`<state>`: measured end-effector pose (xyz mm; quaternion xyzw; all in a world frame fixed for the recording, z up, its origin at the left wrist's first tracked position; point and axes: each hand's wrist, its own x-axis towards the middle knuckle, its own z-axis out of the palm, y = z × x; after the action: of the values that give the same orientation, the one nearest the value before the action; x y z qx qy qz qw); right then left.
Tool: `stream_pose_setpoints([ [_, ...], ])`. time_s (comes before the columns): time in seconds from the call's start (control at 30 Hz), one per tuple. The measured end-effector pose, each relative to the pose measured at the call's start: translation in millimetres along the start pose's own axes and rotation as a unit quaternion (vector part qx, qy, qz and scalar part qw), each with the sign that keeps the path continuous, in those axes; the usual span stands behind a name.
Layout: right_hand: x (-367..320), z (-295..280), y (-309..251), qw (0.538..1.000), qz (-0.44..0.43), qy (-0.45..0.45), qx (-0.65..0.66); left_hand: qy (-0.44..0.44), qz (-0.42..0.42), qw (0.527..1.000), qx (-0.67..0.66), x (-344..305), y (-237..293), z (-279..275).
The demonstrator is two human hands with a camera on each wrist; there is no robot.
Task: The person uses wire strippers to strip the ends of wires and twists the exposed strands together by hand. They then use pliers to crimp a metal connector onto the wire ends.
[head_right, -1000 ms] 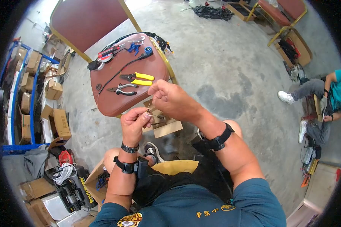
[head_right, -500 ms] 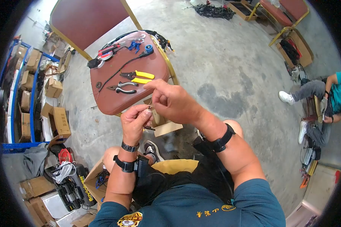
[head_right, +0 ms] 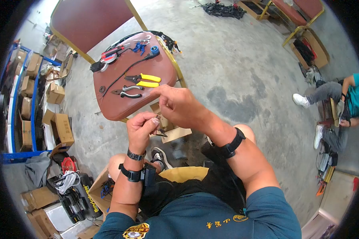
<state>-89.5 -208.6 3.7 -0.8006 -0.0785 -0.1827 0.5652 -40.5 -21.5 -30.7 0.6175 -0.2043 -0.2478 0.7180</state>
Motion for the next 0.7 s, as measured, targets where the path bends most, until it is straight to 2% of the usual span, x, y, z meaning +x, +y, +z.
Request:
stream_pose_setpoints([
  [0.33, -0.2, -3.5, 0.5, 0.997, 0.035, -0.043, 0.054, 0.025, -0.016, 0.999, -0.026, 0.3, 0.1, -3.0],
  [0.53, 1.8, -4.0, -4.0, 0.999, 0.035, -0.029, 0.012, 0.018, -0.015, 0.999, -0.031, -0.3, -0.3, -2.8],
  [0.63, 2.6, -3.5, 2.6, 1.000, -0.018, -0.019, -0.008, 0.007, 0.007, 0.999, -0.034, 2.3, -5.0, -4.1],
  [0.7, 3.2, -5.8, -2.4, 0.999, 0.005, -0.031, -0.015, 0.011, 0.018, 0.999, -0.049, 4.4, -4.8, -3.4],
])
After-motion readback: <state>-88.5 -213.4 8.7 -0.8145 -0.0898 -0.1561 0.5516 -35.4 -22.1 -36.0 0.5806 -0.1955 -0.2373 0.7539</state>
